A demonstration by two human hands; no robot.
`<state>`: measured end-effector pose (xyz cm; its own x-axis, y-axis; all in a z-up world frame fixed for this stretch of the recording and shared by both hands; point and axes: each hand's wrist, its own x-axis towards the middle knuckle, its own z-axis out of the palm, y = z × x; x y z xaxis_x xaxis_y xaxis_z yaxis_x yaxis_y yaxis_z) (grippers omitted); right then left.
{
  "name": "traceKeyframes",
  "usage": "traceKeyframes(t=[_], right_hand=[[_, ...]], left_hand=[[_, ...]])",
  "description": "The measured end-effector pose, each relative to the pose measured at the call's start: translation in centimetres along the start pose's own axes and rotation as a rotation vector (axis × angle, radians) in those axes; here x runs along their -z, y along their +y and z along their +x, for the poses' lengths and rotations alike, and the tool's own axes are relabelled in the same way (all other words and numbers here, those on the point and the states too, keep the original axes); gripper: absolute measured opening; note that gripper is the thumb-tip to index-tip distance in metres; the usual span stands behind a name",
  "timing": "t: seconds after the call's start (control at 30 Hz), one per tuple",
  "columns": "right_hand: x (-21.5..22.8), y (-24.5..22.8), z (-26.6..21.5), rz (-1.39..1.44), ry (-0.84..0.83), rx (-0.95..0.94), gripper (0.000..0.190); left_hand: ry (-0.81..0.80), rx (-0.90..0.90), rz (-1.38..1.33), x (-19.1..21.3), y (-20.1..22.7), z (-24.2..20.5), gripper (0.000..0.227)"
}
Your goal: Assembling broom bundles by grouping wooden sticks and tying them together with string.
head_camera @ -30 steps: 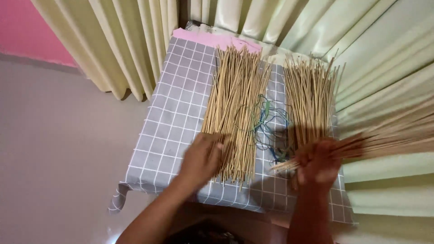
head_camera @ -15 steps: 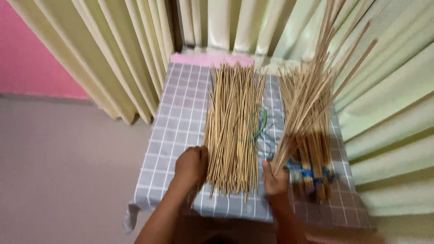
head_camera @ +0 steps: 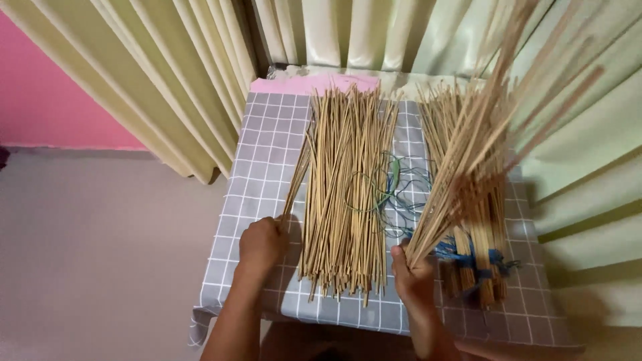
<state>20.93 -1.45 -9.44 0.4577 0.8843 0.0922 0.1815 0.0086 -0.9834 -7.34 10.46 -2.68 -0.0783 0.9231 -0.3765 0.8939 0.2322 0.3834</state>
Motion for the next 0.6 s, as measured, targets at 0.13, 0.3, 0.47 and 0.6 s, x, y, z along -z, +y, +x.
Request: traceKeyframes(t=[0.13, 0.3, 0.47, 0.6], right_hand=[[0.2, 1.0, 0.1, -0.060, 0.005, -0.079, 0.042], [0.4, 0.4, -0.2, -0.100, -0.024, -0.176, 0.043], [0.5, 0.6, -0.2, -0.086, -0.005, -0.203, 0.040], [0.6, 1.0, -0.3, -0.071, 0.004, -0.237, 0.040]], left_hand=[[0.128, -0.095, 0.098, -3.4, -2.6, 2.4, 0.032], [-0.065, -0.030, -0.140, 1.1, 0.3, -2.4, 0.021], [-0.085, -0.178, -0.412, 0.2, 0.4, -2.7, 0.026], [-0.008, -0.181, -0.297, -0.2, 1.0, -3.7, 0.030]])
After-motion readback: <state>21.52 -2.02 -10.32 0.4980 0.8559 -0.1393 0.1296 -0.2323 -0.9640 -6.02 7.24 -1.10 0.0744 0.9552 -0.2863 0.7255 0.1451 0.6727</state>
